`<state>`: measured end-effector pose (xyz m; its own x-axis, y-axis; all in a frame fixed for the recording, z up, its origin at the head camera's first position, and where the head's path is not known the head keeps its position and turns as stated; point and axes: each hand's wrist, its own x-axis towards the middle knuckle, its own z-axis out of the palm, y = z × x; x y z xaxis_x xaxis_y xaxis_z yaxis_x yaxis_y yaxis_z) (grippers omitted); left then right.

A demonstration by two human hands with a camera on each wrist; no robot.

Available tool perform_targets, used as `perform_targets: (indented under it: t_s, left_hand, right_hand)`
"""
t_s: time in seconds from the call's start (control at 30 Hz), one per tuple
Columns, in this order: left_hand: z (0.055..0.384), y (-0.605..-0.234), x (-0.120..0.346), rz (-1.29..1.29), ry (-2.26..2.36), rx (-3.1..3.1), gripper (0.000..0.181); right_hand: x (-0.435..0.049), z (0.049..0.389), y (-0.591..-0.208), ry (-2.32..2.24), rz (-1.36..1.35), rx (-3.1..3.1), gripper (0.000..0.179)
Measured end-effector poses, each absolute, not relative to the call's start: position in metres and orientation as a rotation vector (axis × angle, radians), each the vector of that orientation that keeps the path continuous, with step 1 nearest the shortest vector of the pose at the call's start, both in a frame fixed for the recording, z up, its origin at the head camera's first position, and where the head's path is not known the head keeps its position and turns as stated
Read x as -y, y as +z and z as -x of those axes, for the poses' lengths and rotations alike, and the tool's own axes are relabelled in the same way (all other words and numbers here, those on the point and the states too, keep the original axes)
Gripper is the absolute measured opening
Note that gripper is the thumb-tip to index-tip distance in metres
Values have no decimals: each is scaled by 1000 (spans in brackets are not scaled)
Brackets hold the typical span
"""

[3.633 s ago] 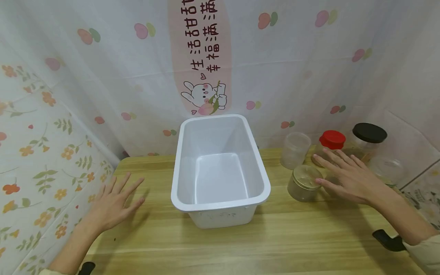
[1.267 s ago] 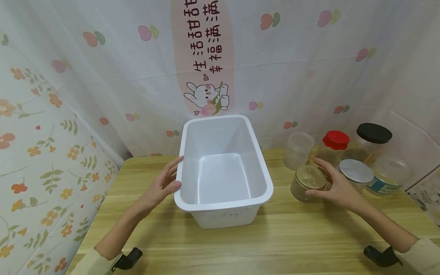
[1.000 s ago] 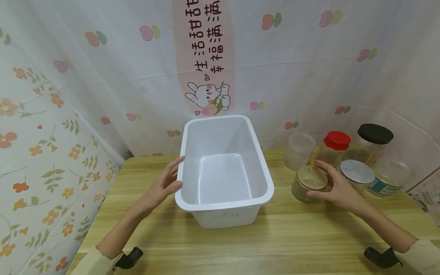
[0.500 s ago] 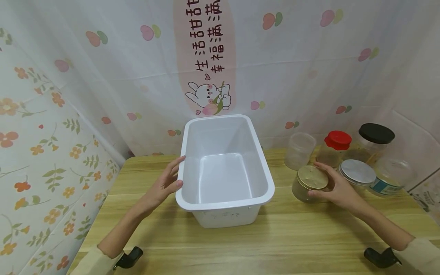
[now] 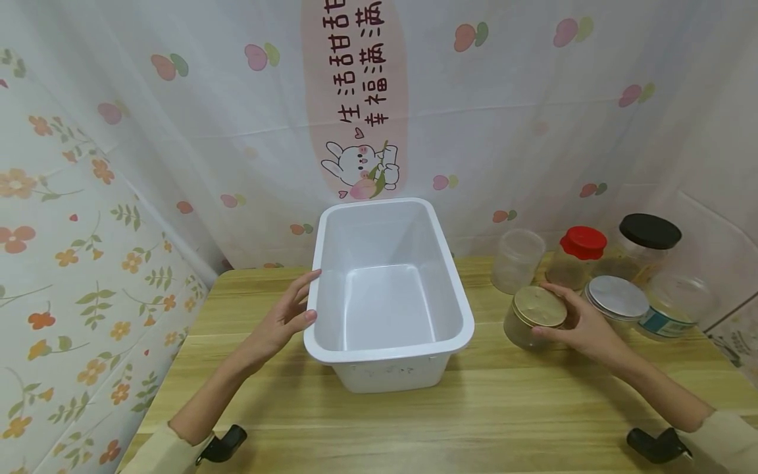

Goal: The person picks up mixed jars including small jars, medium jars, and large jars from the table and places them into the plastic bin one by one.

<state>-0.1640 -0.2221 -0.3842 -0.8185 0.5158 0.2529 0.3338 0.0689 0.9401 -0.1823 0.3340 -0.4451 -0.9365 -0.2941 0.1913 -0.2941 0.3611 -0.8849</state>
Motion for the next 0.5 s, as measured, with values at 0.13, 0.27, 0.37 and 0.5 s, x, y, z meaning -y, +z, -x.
perform_targets:
  t_s: [0.13,0.27,0.37,0.5]
  left_hand:
    - [164,-384,222,-874,1826,-2218,62]
    - [164,-383,222,-853,1787,-2250,61]
    - [164,-383,223,-836,1768,-2255,61]
    - [164,-383,223,-832,1752,-2259,61]
  right_hand:
    - [-333,181,-442,1674,-534,2615,84]
    - [-332,181,-441,1648,-515,2635,83]
    - [-332,182,-440,1645,-531,2632,81]
    - [-330,182,-436,1658,-547,2624,78]
